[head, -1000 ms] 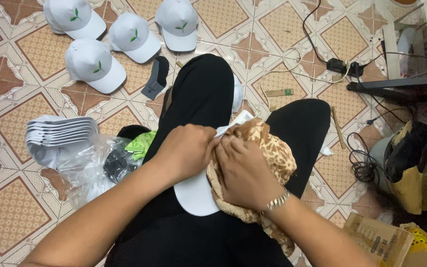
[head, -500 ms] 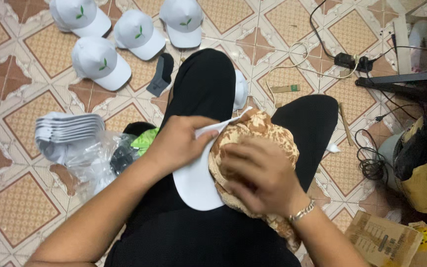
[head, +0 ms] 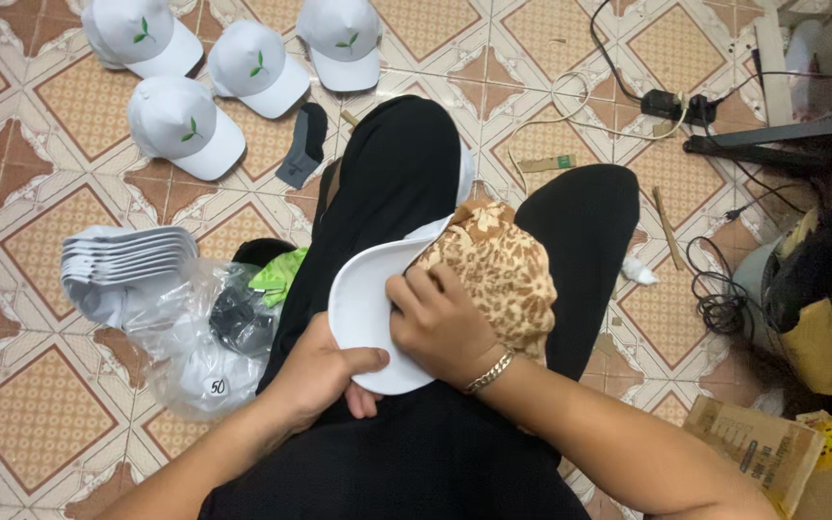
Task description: The person sits on the floor and uses a hair dryer to dry a white cap with a green leaf logo. They hold the cap in one hand and direct the hair dryer at the logo and other parts of the cap. Several other similar caps are visible on the floor nearby.
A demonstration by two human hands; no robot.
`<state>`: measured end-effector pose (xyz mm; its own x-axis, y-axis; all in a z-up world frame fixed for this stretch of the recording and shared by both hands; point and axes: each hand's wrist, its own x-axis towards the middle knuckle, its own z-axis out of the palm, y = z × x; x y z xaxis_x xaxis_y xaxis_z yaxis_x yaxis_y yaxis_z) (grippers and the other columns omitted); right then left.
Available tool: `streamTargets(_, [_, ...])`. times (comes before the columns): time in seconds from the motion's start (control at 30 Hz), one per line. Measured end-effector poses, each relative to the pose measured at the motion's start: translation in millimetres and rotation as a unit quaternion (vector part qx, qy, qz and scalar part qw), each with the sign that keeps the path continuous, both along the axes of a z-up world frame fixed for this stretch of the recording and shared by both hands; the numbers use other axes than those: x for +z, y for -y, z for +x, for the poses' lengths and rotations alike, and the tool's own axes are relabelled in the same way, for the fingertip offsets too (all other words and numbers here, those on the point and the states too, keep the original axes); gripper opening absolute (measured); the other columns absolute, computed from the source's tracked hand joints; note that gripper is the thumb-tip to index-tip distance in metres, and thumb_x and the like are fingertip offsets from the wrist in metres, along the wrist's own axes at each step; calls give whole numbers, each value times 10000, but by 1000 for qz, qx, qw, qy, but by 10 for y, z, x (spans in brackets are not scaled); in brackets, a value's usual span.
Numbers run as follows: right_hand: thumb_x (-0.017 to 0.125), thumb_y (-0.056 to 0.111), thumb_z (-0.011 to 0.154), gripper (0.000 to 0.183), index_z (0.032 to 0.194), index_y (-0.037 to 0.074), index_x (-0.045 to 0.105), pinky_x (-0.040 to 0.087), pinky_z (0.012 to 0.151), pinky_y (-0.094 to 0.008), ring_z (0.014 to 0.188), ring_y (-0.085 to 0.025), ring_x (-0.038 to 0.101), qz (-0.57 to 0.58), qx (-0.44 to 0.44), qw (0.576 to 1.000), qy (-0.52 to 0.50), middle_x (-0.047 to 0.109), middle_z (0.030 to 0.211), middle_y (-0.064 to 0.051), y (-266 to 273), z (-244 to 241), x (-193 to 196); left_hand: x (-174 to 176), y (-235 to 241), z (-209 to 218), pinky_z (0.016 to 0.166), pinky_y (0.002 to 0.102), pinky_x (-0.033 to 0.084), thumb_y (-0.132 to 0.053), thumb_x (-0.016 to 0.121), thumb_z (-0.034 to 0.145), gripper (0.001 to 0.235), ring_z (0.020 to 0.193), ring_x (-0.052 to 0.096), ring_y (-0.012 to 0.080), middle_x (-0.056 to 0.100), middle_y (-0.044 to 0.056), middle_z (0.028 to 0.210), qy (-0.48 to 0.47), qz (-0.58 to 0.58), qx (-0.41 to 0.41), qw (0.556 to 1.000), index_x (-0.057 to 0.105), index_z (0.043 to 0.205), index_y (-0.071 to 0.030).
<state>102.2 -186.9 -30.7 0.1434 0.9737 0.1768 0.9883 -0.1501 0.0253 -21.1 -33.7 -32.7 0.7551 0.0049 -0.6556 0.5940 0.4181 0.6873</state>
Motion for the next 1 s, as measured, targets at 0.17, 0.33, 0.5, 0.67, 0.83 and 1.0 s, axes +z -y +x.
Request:
streamTargets(0.17, [707, 192, 876, 192, 1017, 87, 785, 360, 1173, -518, 1248, -249, 592, 58, 23, 971, -230, 680, 1211, -69, 263, 183, 239, 128, -125, 112, 305, 303, 459, -60, 699, 798, 328, 360, 617, 213, 678, 168, 608, -10, 49, -48, 998, 604, 1050, 129])
streamTargets(0.33, [758, 322, 841, 320, 1094, 126, 740, 158, 1218, -629, 1440, -345, 425, -23, 97, 934, -342, 633, 1355, -121, 596, 217, 639, 61, -448, 232, 261, 276, 373, -50, 701, 752, 470, 313, 531, 143, 663, 136, 590, 15, 10, -82, 996, 549, 1175, 85])
streamTargets(0.5, [736, 410, 787, 613, 1296, 79, 657, 242, 1187, -594, 1380, -324, 481, -1, 129, 953, -274, 602, 1355, -151, 650, 42, 824, -75, -762, 731, 278, 209, 285, -47, 724, 770, 481, 358, 450, 61, 618, 69, 654, 106, -27, -168, 980, 578, 1187, 142])
streamTargets(0.67, [737, 75, 864, 423, 1285, 81, 691, 496, 898, -419, 1021, -240, 626, 46, -1, 973, -227, 680, 1144, -98, 609, -57, 638, -104, -391, 748, 361, 227, 408, -209, 694, 901, 431, 432, 547, 78, 661, 69, 696, 96, 189, 13, 977, 559, 1238, 25])
streamTargets(0.83, [737, 14, 793, 351, 1127, 116, 766, 581, 741, -297, 886, -158, 706, 102, -36, 930, -350, 734, 1005, -28, 805, -61, 573, -62, 88, 296, 412, 270, 535, -161, 648, 917, 414, 472, 643, 127, 682, 88, 728, 63, 156, -40, 985, 436, 1235, -1])
streamTargets(1.0, [765, 32, 894, 213, 1102, 76, 755, 598, 711, -234, 855, -129, 724, 227, -86, 914, -326, 744, 1007, -59, 554, -26, 432, 7, 215, 190, 437, 256, 541, -139, 497, 1015, 278, 492, 634, 115, 669, 74, 726, 169, 149, -48, 973, 434, 1232, 24])
